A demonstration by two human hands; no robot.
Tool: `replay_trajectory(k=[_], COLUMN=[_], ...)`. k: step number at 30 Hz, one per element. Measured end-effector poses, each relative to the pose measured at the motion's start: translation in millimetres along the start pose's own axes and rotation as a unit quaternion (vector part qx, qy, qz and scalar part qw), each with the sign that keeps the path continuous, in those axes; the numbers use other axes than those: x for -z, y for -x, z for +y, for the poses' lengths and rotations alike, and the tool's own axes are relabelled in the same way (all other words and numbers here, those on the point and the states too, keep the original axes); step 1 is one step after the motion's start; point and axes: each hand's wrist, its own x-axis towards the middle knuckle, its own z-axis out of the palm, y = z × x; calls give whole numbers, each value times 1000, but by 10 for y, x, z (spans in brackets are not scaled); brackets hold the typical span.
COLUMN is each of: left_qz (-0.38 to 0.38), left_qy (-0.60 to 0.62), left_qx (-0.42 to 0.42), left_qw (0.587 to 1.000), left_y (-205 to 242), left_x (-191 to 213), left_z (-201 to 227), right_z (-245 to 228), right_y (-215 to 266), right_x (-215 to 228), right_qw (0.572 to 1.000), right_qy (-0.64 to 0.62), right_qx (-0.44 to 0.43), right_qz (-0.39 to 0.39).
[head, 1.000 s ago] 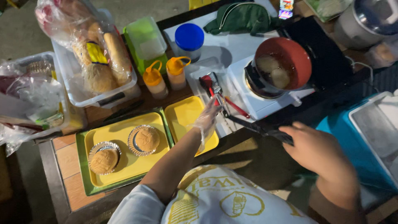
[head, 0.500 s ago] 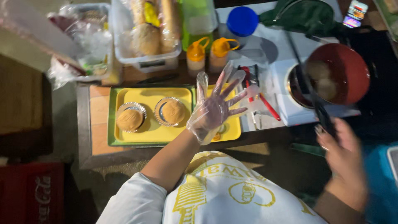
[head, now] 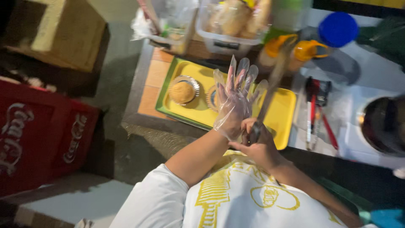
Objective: The person slices two bread rolls on a tray, then uses tongs and a spatula to remove fried patties from a pot of oil and place them on a griddle. Finally, the person scoops a dark sauce from a container and applies it to the patties.
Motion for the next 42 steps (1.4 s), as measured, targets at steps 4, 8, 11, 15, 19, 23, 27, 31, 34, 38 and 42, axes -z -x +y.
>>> replay_trajectory(k=[4,8,11,15,19,23,27,31,34,38,42], left_qz=[5,-14,-11,-83,-48,-191,-217,-166,-140,-140,-97], left_qy=[12,-91,-144,-81,-248,-820,-866,-874,-852,-858,-854], left_qx=[-30,-11,-9,69,170,4,37,140,179,218,273], left_qw=[999,996,989,991,952,540,449,434,472,443,433], left_y=[-10,-3,-183,-294,-542,-571,-557,-642,-651,-741,-791], left_x=[240,507,661,837,996,1033,914,725,652,623,709], left_z=[408,843,977,1114,1234,1176,951,773,760,758,737], right_z=[-99,-190,-274,-192,330,920,1388,1666,1780,1832,1780], right_y=[-191,-442,-550,-504,-215,340,917,1324,1482,1547,1468], right_x=[-398,-743,-877,-958,-747,-227,-76,-154,-249,-344,-376], right_qw=[994,989,974,978,988,953,908,913,888,895,904], right_qy=[68,-19,-12,11,-136,-234,-226,-65,-34,6,-46], right_qx=[58,54,121,-28,65,-61,-88,-101,-216,-216,-165], right_qz=[-65,-136,-189,-205,-46,184,341,391,405,392,392])
